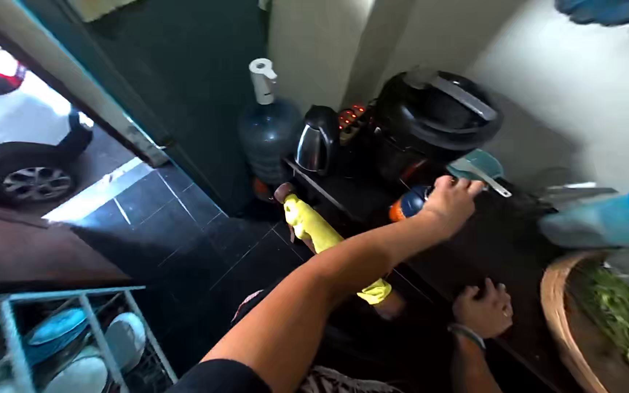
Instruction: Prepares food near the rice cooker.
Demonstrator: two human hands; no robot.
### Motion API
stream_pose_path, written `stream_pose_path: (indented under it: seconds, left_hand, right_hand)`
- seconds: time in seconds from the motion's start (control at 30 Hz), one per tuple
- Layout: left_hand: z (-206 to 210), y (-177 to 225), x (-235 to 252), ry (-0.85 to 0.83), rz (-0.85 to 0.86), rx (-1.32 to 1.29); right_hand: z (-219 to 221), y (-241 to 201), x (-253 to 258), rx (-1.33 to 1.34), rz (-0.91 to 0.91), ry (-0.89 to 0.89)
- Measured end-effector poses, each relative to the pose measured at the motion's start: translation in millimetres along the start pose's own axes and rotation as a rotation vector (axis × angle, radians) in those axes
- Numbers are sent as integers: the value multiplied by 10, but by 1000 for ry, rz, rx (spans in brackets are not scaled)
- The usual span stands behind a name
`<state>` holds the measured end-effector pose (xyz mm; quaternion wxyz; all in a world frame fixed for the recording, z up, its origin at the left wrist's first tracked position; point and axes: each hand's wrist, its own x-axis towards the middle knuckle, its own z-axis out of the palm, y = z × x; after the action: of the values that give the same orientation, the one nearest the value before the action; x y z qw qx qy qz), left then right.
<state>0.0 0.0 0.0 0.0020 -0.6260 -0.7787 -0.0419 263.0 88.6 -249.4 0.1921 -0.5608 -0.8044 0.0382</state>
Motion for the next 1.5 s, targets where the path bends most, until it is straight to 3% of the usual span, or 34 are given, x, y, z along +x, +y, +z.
stream_pose_path:
  seconds: [0.3,0.7,0.97,1.33,1.5]
  left_hand:
    - [-77,-31,105,-47,56,73]
    - [-241,-23,159,-250,75,98]
    - [-236,-66,143,-260,97,147]
    - [-242,-72,114,-272,125,183]
    - [-237,-41,152,-260,125,206]
  right_hand:
    - [7,-20,7,22,14,55]
    - [119,48,60,28,-7,171]
    - [132,56,95,-31,51,58]
    - [-169,-132,232,47,256,-380]
    - [-234,-113,261,100,290,-447]
